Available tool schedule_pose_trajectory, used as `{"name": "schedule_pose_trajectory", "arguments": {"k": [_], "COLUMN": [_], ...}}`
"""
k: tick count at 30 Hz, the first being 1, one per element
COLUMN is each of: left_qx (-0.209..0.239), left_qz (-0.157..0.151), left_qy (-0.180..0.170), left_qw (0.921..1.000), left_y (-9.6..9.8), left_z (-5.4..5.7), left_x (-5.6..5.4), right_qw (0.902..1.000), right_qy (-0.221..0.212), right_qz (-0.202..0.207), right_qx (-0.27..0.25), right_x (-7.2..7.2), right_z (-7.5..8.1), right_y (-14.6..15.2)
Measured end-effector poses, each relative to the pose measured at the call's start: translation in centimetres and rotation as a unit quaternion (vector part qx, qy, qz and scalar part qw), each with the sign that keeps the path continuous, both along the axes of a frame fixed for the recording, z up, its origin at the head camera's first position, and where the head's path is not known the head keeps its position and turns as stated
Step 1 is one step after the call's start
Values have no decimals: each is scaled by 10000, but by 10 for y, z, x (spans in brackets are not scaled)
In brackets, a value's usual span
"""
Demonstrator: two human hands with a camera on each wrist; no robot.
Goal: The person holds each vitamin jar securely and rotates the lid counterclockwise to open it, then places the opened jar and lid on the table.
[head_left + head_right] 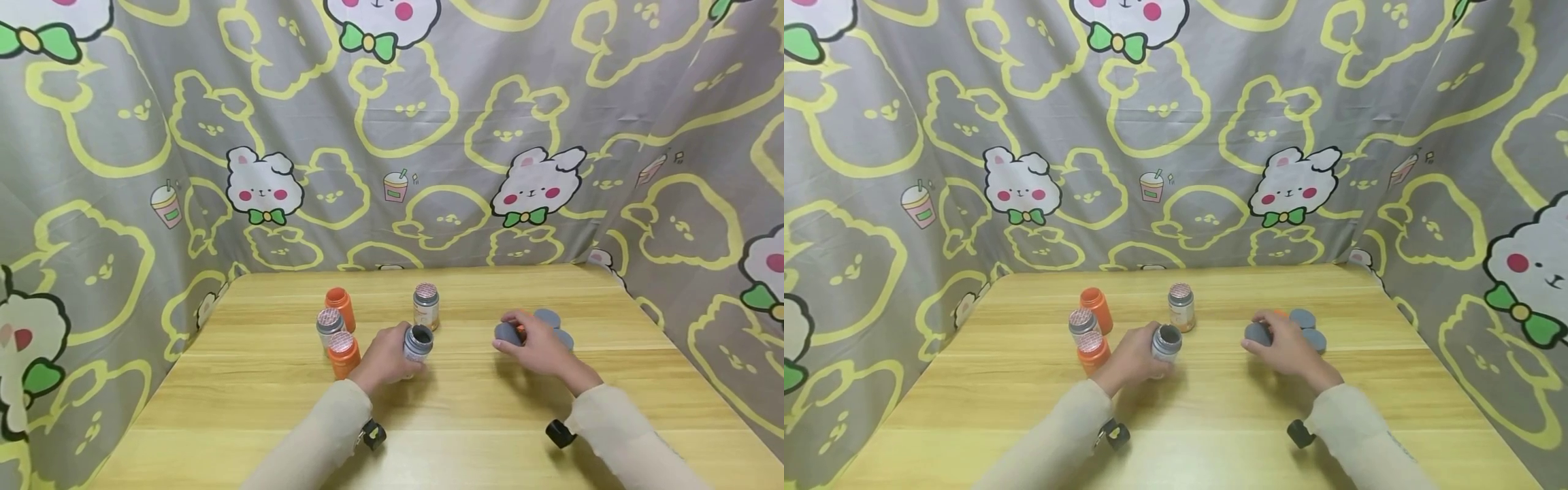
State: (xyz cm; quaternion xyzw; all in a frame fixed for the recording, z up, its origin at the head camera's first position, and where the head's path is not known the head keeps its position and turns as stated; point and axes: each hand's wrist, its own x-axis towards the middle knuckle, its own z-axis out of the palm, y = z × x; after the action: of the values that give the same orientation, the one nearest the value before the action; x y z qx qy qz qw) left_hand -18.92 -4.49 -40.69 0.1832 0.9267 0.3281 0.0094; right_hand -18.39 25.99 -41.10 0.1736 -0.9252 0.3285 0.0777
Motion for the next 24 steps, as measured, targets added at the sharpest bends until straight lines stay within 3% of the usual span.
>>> {"name": "schedule_pose_trajectory", "arguments": {"k": [9,24], "left_qx": [76,347], "left_qz": [321,775], "left_qy": [-125,-130], "left_qw": [9994,9963], "left_y": [3,2], "left_z": [-4,-8], "left_x": [-7,-13], "right_qw": [9984,9946], "right_qy": [-126,-265], "right_qz": [-507,-918], "right_qx": [204,417], "right_x": [-5,-14], "right_z": [-4,-8], "right_y": [46,78]}}
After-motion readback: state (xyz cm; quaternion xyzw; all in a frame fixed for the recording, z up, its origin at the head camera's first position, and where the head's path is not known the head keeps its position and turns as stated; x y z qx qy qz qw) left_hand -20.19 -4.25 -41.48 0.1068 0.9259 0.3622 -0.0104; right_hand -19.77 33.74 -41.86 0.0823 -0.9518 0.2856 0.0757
